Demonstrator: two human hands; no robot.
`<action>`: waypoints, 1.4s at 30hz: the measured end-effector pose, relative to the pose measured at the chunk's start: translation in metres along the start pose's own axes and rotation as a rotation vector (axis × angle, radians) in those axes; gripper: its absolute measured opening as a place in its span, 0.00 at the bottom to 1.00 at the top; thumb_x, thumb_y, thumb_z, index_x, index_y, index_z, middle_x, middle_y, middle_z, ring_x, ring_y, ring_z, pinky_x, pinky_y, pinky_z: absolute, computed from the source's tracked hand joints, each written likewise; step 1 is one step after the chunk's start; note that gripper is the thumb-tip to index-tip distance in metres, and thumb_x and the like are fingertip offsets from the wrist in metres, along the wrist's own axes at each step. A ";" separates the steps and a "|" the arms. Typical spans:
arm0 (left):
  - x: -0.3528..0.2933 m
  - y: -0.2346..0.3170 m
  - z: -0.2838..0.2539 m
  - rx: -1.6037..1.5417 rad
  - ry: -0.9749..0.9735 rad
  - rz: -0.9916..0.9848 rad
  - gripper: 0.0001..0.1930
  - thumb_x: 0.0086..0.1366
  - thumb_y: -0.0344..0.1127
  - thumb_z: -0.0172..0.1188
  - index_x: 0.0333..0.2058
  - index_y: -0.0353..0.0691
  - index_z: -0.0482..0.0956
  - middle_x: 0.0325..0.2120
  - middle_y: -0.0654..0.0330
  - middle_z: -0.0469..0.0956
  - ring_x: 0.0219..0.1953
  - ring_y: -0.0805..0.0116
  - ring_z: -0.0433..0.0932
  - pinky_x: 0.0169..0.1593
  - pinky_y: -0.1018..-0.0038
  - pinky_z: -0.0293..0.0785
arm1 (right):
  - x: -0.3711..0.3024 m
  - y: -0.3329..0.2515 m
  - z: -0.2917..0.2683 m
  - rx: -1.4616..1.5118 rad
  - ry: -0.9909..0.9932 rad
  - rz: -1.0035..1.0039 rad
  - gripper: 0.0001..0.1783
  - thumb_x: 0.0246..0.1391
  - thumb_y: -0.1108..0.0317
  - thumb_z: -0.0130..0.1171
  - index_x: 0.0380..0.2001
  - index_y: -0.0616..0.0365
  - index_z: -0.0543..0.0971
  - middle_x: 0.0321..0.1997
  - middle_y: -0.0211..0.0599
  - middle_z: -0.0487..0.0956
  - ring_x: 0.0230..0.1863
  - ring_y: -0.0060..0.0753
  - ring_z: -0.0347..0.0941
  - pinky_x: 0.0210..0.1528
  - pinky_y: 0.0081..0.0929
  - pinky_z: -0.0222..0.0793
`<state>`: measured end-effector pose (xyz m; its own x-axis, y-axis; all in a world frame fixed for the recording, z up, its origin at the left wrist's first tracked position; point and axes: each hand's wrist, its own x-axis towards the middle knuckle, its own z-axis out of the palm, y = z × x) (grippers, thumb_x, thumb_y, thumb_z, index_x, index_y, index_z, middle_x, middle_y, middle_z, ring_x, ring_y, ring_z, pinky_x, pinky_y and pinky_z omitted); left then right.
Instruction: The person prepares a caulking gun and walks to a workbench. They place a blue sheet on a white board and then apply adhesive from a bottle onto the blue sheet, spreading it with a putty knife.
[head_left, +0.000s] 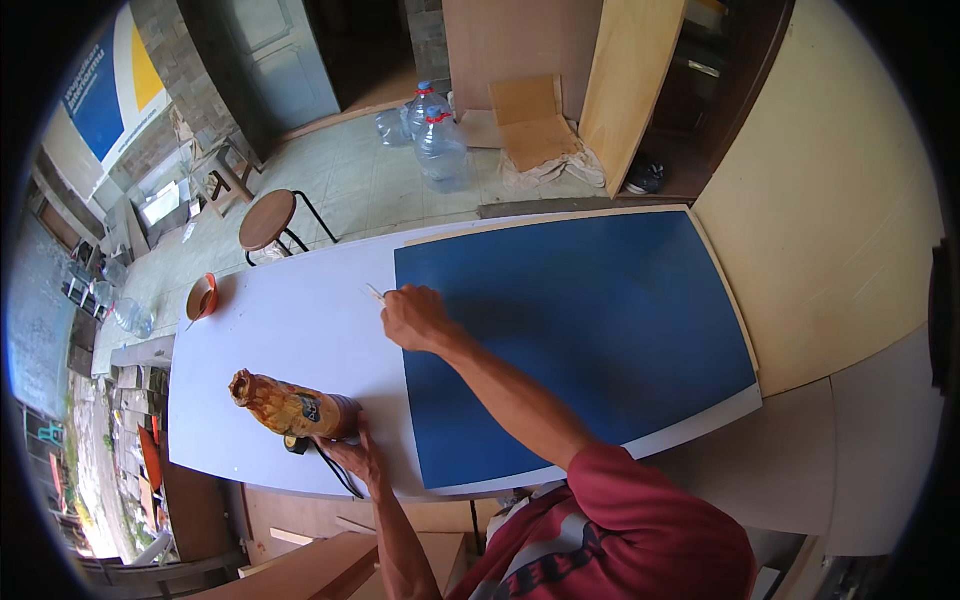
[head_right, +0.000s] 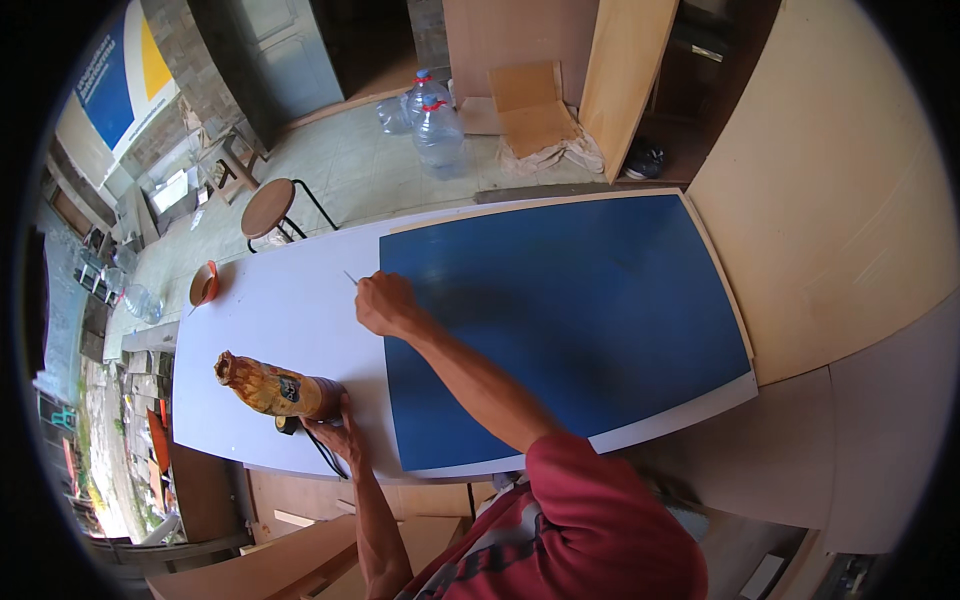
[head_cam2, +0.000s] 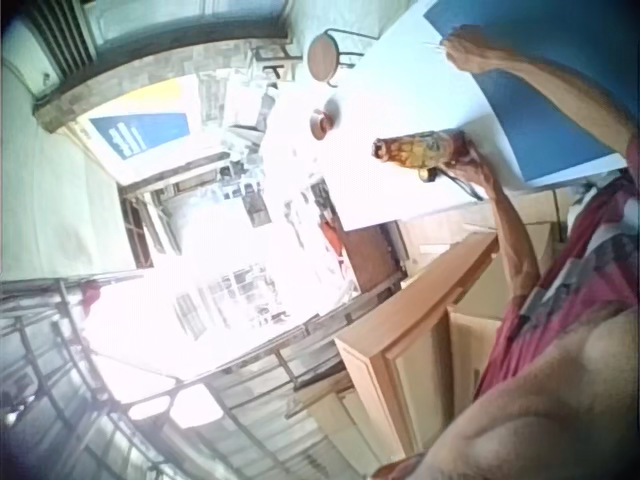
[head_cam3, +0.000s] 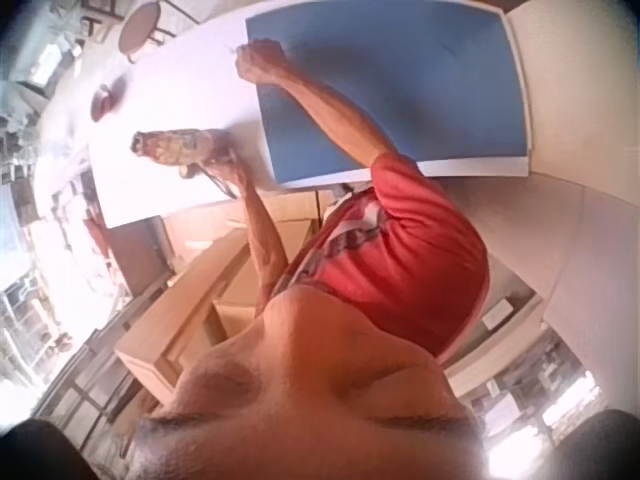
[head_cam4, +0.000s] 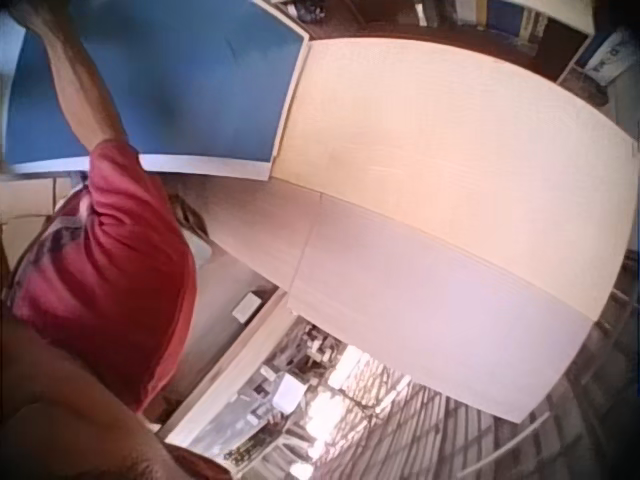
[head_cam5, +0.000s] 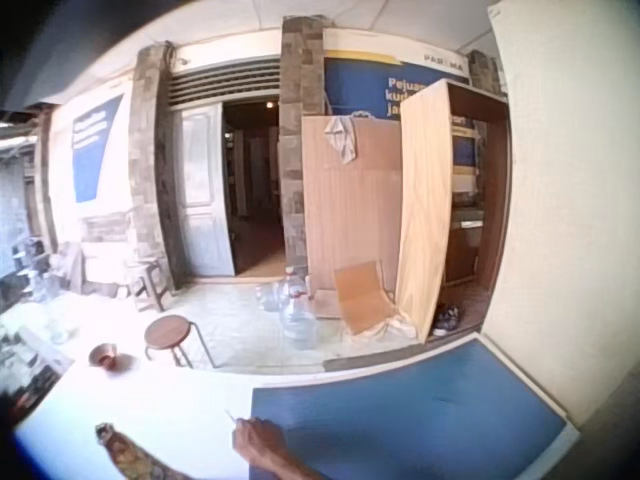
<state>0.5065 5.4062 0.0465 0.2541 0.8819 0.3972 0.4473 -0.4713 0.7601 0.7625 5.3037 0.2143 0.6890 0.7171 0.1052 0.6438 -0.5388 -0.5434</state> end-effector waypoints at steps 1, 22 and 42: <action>0.001 -0.003 0.002 -0.008 0.013 0.026 0.55 0.54 0.53 0.75 0.70 0.32 0.50 0.66 0.38 0.58 0.67 0.40 0.59 0.70 0.50 0.56 | -0.019 0.021 -0.024 0.035 0.045 0.078 0.15 0.57 0.63 0.55 0.31 0.65 0.83 0.33 0.58 0.83 0.35 0.63 0.81 0.43 0.53 0.77; 0.003 -0.002 0.013 -0.120 0.020 0.006 0.55 0.55 0.53 0.74 0.70 0.32 0.50 0.67 0.38 0.57 0.67 0.40 0.60 0.69 0.49 0.60 | -0.069 0.180 -0.060 -0.369 0.229 0.446 0.10 0.50 0.65 0.60 0.30 0.58 0.86 0.36 0.53 0.85 0.40 0.57 0.83 0.42 0.51 0.78; -0.014 0.025 0.003 -0.085 0.059 0.000 0.50 0.50 0.48 0.77 0.64 0.33 0.59 0.54 0.44 0.70 0.56 0.45 0.69 0.61 0.55 0.64 | -0.122 0.095 -0.003 -0.432 0.179 -0.078 0.12 0.63 0.67 0.53 0.42 0.59 0.82 0.41 0.45 0.84 0.40 0.55 0.78 0.45 0.50 0.74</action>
<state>0.5167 5.3821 0.0587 0.2021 0.8823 0.4251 0.3723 -0.4707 0.7999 0.7402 5.1635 0.1519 0.6554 0.6954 0.2948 0.7491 -0.6483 -0.1361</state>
